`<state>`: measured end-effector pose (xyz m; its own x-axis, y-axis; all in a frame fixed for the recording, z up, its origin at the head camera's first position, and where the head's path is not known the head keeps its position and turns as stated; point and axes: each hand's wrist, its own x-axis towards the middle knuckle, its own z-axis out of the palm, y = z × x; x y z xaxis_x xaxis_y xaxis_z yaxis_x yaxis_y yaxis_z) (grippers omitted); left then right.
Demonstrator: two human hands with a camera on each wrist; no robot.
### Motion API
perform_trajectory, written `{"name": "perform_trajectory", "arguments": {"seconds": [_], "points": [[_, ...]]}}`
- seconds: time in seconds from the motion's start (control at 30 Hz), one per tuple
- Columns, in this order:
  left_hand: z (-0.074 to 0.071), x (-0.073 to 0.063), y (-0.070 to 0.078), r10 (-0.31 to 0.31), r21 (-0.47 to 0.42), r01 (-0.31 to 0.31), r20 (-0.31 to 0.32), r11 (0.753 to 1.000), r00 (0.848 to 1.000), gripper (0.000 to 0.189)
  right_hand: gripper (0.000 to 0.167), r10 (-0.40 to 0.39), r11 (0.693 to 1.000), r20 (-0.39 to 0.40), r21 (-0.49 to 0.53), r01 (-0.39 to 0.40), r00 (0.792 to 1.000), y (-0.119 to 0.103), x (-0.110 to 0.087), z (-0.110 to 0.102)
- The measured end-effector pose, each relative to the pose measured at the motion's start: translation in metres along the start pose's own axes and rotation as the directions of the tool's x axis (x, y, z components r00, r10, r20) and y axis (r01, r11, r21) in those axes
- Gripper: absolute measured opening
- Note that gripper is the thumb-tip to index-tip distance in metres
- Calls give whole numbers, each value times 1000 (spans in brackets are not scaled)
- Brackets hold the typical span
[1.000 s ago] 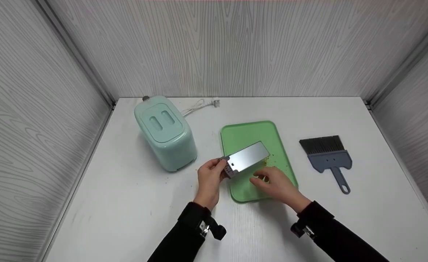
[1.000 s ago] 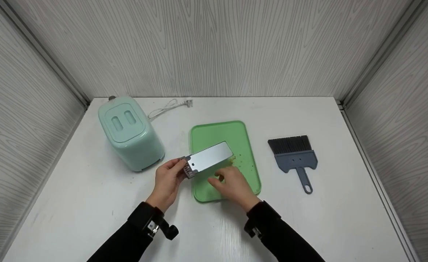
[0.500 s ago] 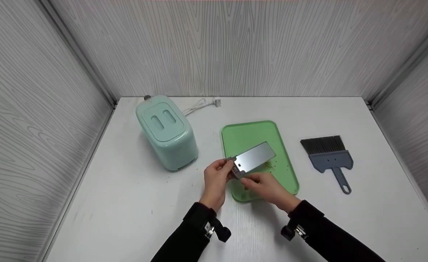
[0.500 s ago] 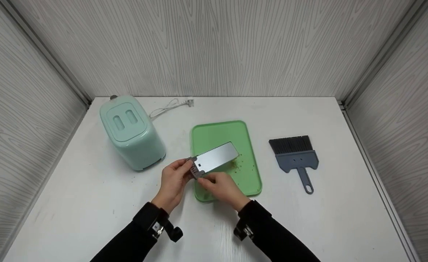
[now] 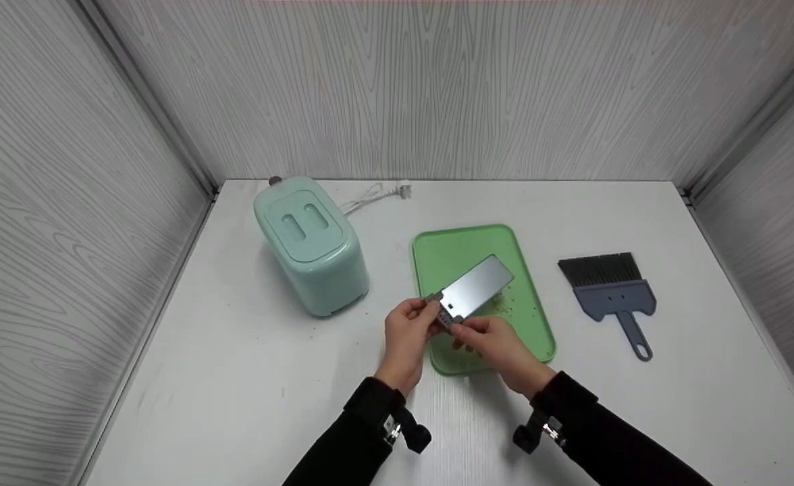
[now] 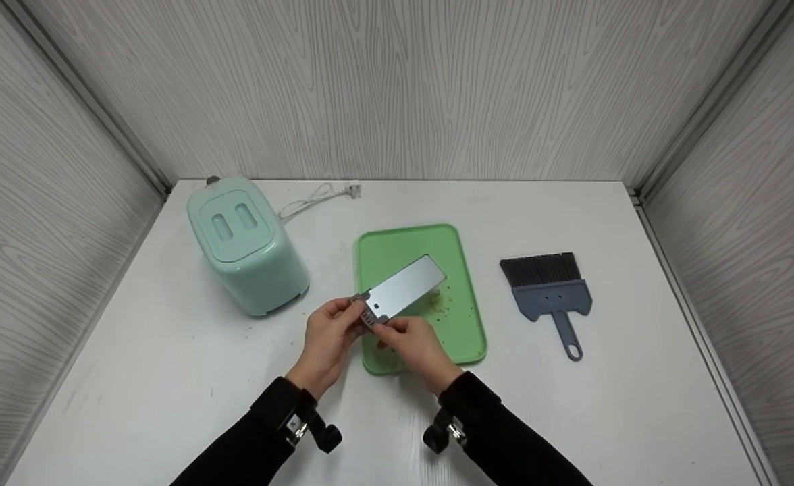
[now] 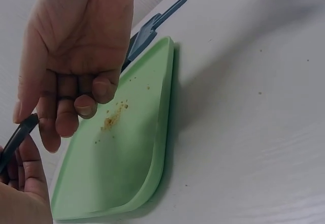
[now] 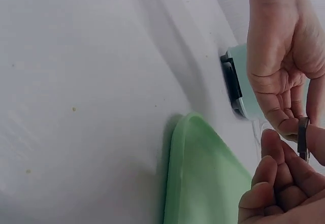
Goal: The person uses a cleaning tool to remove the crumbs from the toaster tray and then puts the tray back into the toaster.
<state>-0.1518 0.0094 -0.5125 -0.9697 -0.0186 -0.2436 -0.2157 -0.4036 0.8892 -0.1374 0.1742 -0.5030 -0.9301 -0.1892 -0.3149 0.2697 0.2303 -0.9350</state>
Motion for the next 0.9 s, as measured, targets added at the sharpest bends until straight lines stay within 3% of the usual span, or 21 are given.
{"name": "perform_trajectory", "arguments": {"seconds": [0.3, 0.6, 0.77, 0.9], "points": [[0, -2, -2, -25, 47, 24, 10, 999, 1000, 18, 17, 29, 987, -20, 161, -26, 999, 7, 2, -2], [0, -4, -3, -40, 144, 38, 7, 989, 999, 17, 10, 109, 948, -67, 308, -83, 992, 7, 2, -2], [0, -7, -3, -56, 261, 46, 30, 964, 998, 22, 11, 140, 933, -99, 347, -97, 985, 6, 3, -5], [1, -10, -5, -47, 378, 24, 52, 926, 998, 27, 15, 152, 920, -124, 380, -95, 981, 7, 5, -9]]}}
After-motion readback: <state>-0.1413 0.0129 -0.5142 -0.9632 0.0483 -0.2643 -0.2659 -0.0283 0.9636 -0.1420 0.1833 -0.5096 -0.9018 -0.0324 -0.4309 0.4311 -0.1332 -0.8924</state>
